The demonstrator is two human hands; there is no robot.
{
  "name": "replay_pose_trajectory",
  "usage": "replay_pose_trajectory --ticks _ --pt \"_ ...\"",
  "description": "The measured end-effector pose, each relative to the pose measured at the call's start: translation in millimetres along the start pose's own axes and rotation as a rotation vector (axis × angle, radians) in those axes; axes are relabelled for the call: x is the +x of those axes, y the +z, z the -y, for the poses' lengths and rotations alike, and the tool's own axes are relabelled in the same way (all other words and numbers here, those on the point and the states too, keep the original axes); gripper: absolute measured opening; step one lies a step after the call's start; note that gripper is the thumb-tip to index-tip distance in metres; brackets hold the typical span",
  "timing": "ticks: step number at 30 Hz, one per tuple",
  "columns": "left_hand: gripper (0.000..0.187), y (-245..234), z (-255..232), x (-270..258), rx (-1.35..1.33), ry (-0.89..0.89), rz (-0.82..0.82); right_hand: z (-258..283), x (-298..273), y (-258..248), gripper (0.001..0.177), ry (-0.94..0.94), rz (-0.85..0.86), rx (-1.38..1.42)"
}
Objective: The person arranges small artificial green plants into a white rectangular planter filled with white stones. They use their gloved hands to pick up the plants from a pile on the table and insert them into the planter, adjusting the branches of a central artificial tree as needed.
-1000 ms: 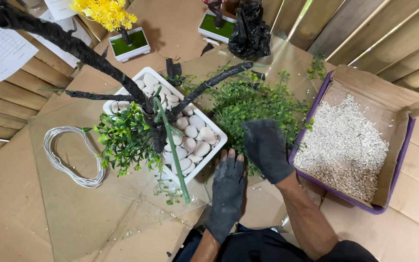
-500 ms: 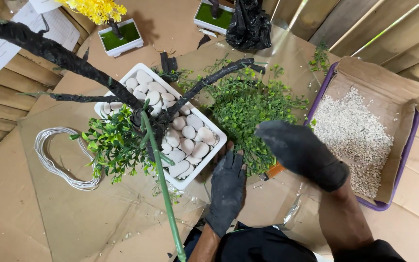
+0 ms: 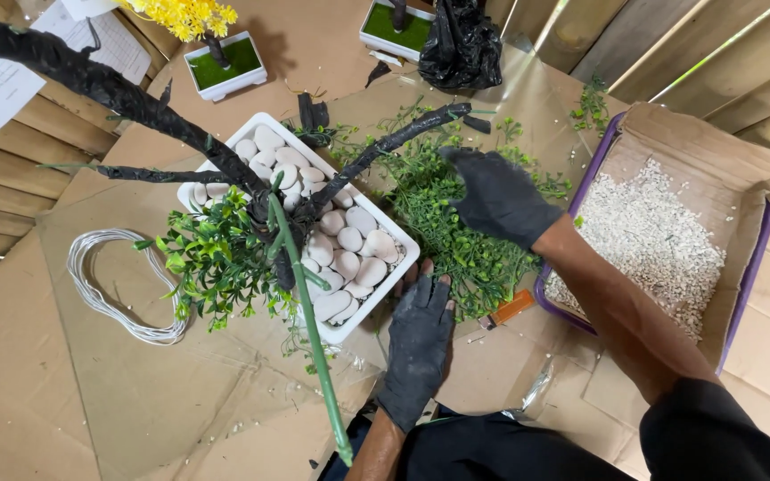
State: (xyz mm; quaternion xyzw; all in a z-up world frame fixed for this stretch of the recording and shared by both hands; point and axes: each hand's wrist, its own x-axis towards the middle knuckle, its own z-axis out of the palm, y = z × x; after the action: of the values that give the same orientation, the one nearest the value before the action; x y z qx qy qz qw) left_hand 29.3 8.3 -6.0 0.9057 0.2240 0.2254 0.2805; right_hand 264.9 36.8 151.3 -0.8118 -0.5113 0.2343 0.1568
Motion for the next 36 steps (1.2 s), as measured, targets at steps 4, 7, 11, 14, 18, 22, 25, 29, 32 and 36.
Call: replay_pose_trajectory --ticks 4,7,11,14,18,22,25,29,32,36 --pt "0.049 6 4 -3 0.166 -0.087 0.043 -51 12 45 0.054 -0.034 -0.140 -0.076" --pt "0.048 -18 -13 8 0.162 -0.084 0.040 -35 -9 12 0.042 -0.056 -0.060 -0.106" --pt "0.049 -9 -7 3 0.153 -0.101 0.044 -5 -33 -29 0.037 -0.247 0.063 -0.065" --pt "0.049 6 4 -4 0.146 -0.079 0.052 5 -39 -53 0.037 -0.134 -0.034 0.057" --pt "0.052 42 28 -19 0.108 -0.110 0.093 -38 -23 -32 0.032 -0.206 -0.245 0.167" --pt "0.047 38 25 -19 0.147 -0.094 0.093 -78 9 -8 0.027 -0.179 -0.485 0.164" --pt "0.046 20 14 -16 0.183 -0.050 0.052 -75 18 -12 0.026 -0.144 -0.531 0.170" --pt "0.047 -1 -2 -15 -0.092 0.021 -0.091 -46 5 -24 0.026 -0.205 -0.444 0.181" --pt "0.046 -2 0 -17 -0.118 -0.029 -0.128 -49 5 -24 0.022 -0.259 -0.486 0.197" --pt "0.044 -6 -3 -15 -0.165 -0.021 -0.247 -58 19 -27 0.035 -0.294 -0.519 0.239"
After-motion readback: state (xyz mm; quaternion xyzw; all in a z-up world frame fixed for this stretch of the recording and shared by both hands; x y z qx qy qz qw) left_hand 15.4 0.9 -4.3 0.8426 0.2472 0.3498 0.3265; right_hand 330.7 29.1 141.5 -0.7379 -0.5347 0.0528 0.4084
